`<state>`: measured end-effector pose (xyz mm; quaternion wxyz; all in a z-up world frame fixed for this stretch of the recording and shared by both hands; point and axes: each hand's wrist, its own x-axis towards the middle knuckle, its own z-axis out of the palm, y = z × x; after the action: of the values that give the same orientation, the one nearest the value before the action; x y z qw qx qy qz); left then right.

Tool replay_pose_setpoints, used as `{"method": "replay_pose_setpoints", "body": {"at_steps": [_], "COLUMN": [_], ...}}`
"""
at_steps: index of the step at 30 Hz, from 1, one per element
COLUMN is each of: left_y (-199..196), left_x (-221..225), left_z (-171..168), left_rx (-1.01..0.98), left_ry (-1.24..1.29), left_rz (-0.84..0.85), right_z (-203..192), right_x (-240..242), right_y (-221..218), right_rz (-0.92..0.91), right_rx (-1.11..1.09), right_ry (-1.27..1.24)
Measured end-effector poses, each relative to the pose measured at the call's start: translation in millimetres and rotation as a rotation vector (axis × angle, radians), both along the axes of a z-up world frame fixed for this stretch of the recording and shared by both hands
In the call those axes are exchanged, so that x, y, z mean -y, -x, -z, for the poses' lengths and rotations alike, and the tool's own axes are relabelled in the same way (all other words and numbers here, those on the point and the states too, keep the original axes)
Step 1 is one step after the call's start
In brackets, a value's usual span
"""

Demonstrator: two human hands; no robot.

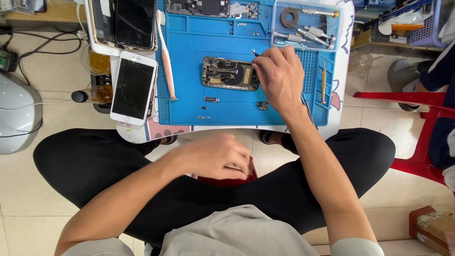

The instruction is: The person cleans the internal components of a disassembled smartphone using a cotton swab. They then use their fingers to adjust and connect small ribbon cables and components on the motherboard.

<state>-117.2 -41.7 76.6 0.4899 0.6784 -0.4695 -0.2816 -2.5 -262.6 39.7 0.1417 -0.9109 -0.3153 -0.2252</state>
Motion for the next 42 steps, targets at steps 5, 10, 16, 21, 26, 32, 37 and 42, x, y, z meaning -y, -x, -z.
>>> {"method": "replay_pose_setpoints", "body": {"at_steps": [5,10,16,21,26,32,37,42], "left_y": [38.1,34.0,16.7,-44.9,-77.3,-93.3,-98.5,-100.7], "left_x": [25.7,23.8,17.9,-24.2,-68.4,-71.0,-72.8,-71.8], "left_z": [61.3,59.0,40.8,17.7,33.3,41.7,44.6,45.2], "left_rx": [0.369,0.355,0.285,0.747,0.569,0.358,0.417,0.416], "left_ry": [-0.261,-0.296,-0.139,-0.031,-0.463,-0.402,-0.371,-0.368], "left_rz": [0.132,0.144,-0.047,-0.587,-0.801,-0.607,-0.616,-0.615], "right_z": [5.6,6.8,9.2,9.4,12.2,20.3,20.0,12.1], "right_x": [1.6,0.1,-0.2,-2.5,-4.2,-3.5,-4.6,-5.7], "right_y": [-2.1,-1.7,-2.4,-4.7,-5.8,-7.6,-8.9,-6.9], "right_rz": [0.019,0.016,0.002,0.002,-0.014,0.006,0.002,0.004], "right_rx": [0.052,0.061,0.058,0.073,0.09,0.123,0.103,0.065], "right_ry": [0.059,0.062,0.066,0.074,0.063,0.128,0.135,0.128]}}
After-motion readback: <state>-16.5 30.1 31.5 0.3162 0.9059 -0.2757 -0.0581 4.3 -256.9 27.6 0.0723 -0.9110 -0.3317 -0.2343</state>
